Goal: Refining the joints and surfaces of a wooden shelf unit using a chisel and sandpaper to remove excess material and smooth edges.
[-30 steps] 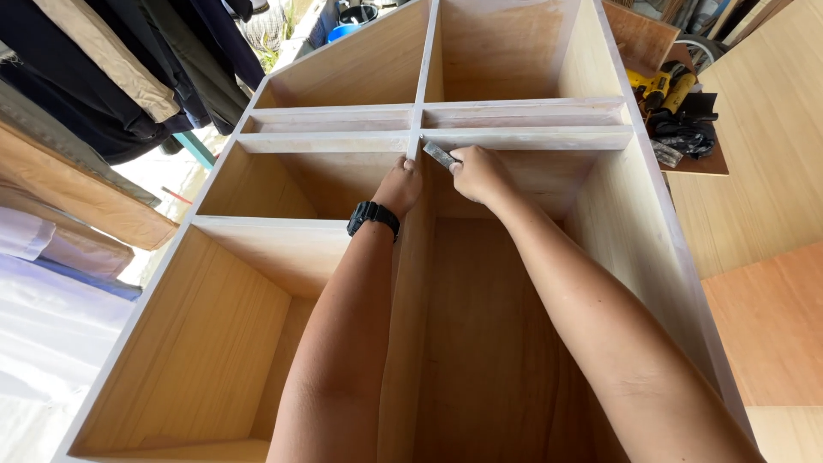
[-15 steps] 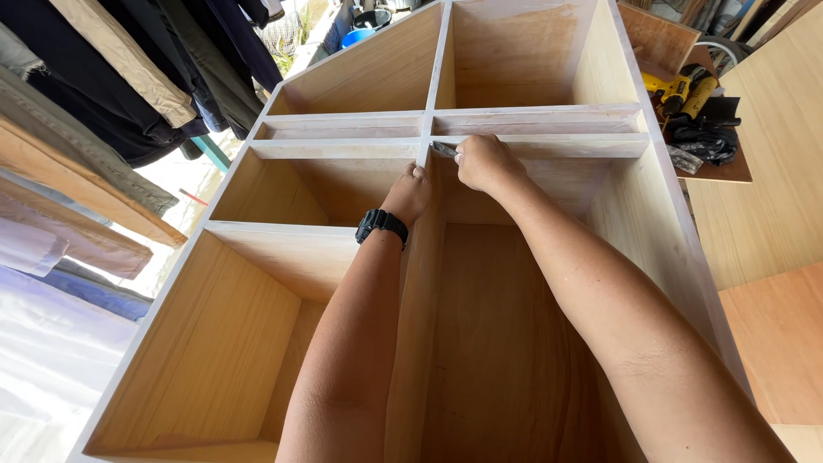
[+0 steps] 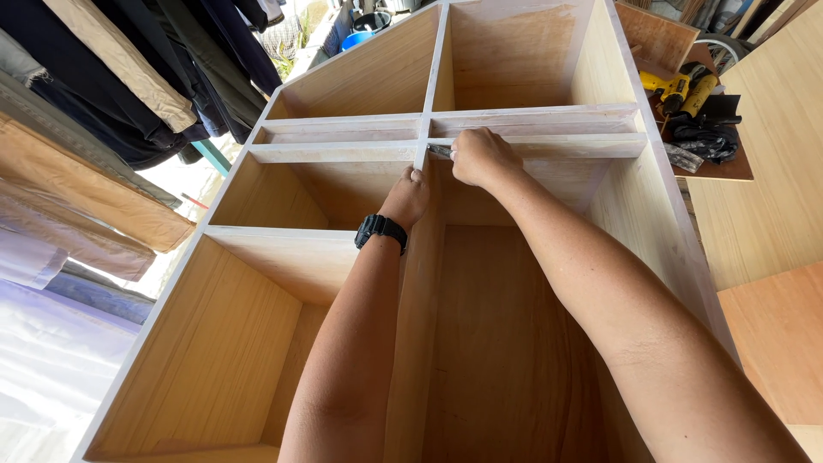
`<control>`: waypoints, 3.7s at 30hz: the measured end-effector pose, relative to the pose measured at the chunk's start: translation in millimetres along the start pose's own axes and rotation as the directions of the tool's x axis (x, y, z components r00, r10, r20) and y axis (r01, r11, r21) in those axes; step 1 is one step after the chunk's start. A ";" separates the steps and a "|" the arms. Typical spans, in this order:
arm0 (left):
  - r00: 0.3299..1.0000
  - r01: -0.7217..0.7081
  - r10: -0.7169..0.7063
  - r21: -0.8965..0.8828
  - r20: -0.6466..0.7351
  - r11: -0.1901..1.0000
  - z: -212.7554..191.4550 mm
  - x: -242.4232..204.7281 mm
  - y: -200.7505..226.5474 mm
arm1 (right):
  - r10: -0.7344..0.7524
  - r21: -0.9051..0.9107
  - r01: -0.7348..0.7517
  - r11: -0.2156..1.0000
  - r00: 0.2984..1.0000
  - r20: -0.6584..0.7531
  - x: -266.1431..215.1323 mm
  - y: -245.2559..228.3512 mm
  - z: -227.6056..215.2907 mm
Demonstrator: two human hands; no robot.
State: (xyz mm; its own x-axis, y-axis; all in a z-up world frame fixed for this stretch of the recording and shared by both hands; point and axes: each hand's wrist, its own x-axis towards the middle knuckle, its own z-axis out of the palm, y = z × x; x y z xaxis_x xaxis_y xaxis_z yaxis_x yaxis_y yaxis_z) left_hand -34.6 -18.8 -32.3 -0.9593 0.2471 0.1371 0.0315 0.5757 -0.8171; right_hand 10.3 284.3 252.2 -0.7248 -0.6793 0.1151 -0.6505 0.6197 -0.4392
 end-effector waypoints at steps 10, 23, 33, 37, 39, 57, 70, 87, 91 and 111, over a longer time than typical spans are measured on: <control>0.999 -0.020 0.020 0.014 0.038 1.000 -13.7 -8.0 4.9 | -0.006 0.013 0.006 1.000 0.999 0.032 15.1 7.6 11.3; 0.999 -0.038 0.038 -0.011 -0.030 0.999 -50.3 -12.4 -8.2 | 0.054 -0.043 -0.050 0.998 0.995 0.085 27.0 10.6 6.0; 0.990 0.121 -0.097 -0.259 0.102 0.958 -94.4 -32.2 -32.7 | -0.120 0.022 0.118 0.993 0.988 0.100 45.9 37.4 16.7; 0.907 0.419 -0.332 -0.654 0.261 0.630 -166.2 -27.4 -58.1 | -0.155 0.078 0.149 0.986 0.985 0.072 62.2 53.4 30.2; 0.768 0.566 -0.412 -0.820 0.490 0.081 -200.2 -22.8 -72.6 | -0.181 0.062 0.177 0.982 0.981 0.073 79.6 67.5 43.3; 0.727 0.513 -0.513 -0.858 0.455 -0.035 -180.2 -4.7 -92.5 | -0.034 0.110 0.014 0.994 0.983 0.179 63.3 40.6 13.9; 0.839 0.508 -0.331 -0.840 0.432 0.192 -210.7 -37.2 -66.2 | 0.084 0.358 -0.262 0.896 0.893 0.443 1.3 104.5 80.3; 0.753 0.563 -0.339 -0.819 0.564 -0.110 -273.0 -69.4 -70.6 | 0.257 -0.421 -0.077 0.904 0.883 0.392 43.8 217.6 350.2; 0.753 0.569 -0.357 -0.820 0.553 -0.070 -267.4 -69.9 -65.6 | 0.284 -0.534 0.004 0.845 0.844 0.454 45.2 159.5 300.5; 0.790 0.559 -0.306 -0.829 0.532 0.001 -301.4 -86.4 -84.4 | -0.021 -0.397 0.112 0.911 0.974 0.226 2.3 229.4 343.5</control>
State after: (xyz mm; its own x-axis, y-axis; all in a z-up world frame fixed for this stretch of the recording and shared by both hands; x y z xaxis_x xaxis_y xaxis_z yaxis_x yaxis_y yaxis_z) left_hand 130.3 146.2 193.5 -0.9165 -0.3956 0.0600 -0.3035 0.7850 0.5401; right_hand -62.5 289.9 -154.3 -0.6408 -0.7635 -0.0801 -0.7638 0.6446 -0.0334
